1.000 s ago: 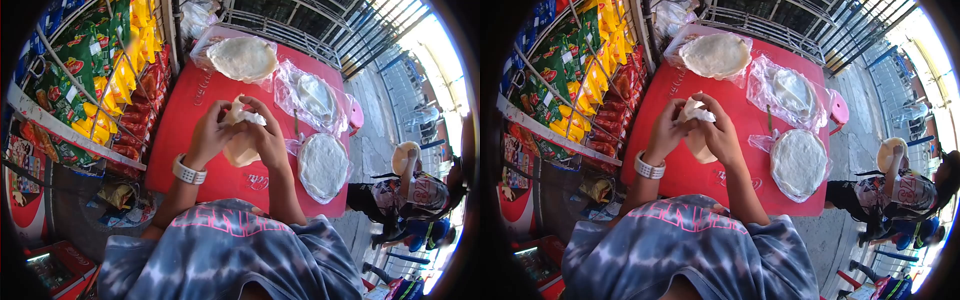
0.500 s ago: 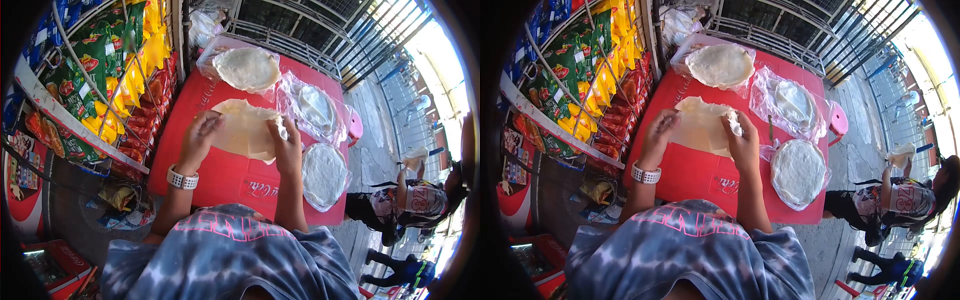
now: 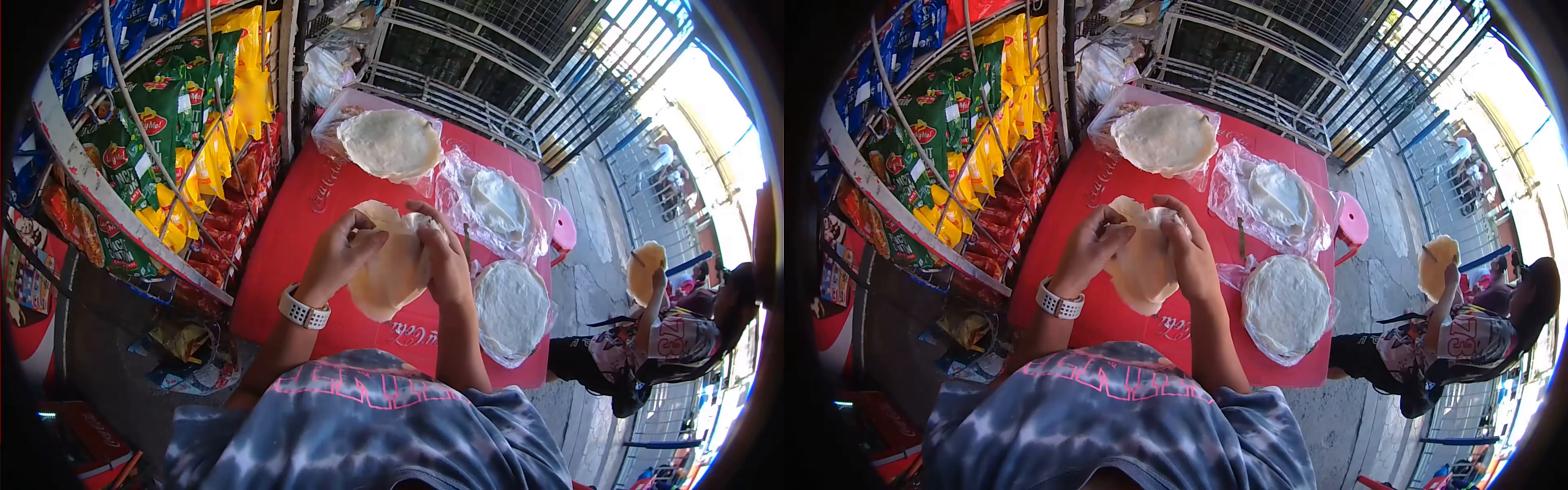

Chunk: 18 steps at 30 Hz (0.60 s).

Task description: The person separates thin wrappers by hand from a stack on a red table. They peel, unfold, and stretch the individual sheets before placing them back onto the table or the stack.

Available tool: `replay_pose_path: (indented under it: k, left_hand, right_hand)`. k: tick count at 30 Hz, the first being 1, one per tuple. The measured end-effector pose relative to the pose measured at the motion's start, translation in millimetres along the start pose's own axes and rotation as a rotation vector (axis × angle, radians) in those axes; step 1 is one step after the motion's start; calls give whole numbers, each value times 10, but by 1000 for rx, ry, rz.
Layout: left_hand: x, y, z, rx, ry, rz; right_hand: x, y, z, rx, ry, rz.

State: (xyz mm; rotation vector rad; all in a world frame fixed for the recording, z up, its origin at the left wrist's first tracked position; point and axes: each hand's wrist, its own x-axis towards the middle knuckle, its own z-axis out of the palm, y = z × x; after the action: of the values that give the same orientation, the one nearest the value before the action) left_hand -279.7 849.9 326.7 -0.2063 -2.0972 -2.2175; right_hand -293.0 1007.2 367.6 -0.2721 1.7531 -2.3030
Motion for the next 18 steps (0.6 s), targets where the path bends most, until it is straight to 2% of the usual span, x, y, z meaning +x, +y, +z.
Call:
replay_pose_path:
  k: [2,5,7,8,9,11,12,15,16,18]
  left_hand:
    - [2,7,37,-31,-52,18]
    - [-3,-103,95,178,3,199]
    - [-17,-124,53,206,50,148]
    - [-24,-110,26,208,79,132]
    - [-38,-92,2,210,107,115]
    - [-76,-29,0,373,283,257]
    - [-88,-13,7,456,368,330]
    - [-67,-46,19,445,538,514]
    - [-69,-87,-16,383,494,429]
    - [-93,-46,-41,-11,400,145]
  right_hand:
    - [-25,-4,72,-133,-67,-56]
    - [-43,-1,94,-252,-134,-91]
    - [-20,24,52,-357,-133,-134]
    - [-26,-3,51,-417,-88,-110]
    - [-44,-36,77,-508,-27,-175]
    - [-21,1,33,-718,52,-224]
    - [-26,-11,73,-711,147,-190]
    - [-24,55,70,-534,229,-208]
    - [-33,43,87,-491,249,-268]
    - [-21,49,42,-333,238,-200]
